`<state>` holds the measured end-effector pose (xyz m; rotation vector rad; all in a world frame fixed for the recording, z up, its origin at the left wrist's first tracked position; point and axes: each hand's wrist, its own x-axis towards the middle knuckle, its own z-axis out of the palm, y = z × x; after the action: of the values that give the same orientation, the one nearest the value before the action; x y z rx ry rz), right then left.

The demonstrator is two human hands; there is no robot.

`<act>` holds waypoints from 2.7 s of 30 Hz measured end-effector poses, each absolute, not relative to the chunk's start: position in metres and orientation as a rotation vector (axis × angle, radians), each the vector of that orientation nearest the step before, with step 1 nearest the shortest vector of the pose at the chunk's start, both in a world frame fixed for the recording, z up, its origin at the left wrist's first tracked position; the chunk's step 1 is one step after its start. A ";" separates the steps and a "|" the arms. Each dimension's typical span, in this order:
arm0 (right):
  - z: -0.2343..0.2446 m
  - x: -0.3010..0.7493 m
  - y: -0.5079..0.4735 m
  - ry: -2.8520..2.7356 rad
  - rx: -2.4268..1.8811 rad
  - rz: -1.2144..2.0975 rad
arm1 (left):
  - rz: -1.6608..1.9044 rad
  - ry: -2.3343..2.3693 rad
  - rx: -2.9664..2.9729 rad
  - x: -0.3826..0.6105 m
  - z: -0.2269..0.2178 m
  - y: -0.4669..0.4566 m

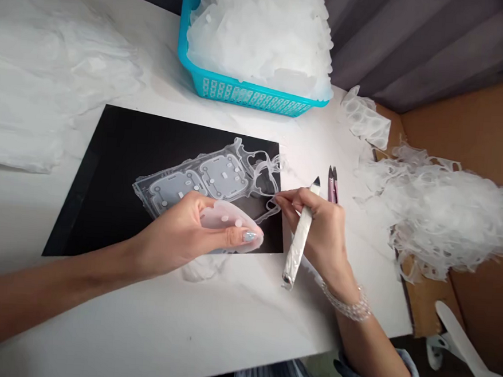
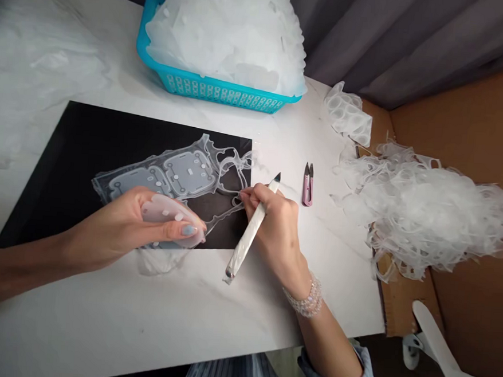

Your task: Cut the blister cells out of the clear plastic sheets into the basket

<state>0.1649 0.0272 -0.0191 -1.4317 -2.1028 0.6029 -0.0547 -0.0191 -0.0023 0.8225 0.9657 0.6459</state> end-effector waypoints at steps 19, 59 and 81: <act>0.022 0.136 -0.016 -1.289 -1.030 1.630 | 0.886 0.678 0.594 -0.046 -0.011 -0.030; 0.053 0.132 0.166 -1.214 -1.029 0.901 | 1.009 1.284 1.151 -0.108 0.024 0.017; 0.116 0.040 0.091 -1.625 -0.471 0.957 | 1.307 0.677 0.838 -0.145 0.097 -0.003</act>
<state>0.0401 0.0906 0.1163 -0.4709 -1.6245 0.9565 -0.1455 -0.0034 0.0968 0.8375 0.6775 1.3067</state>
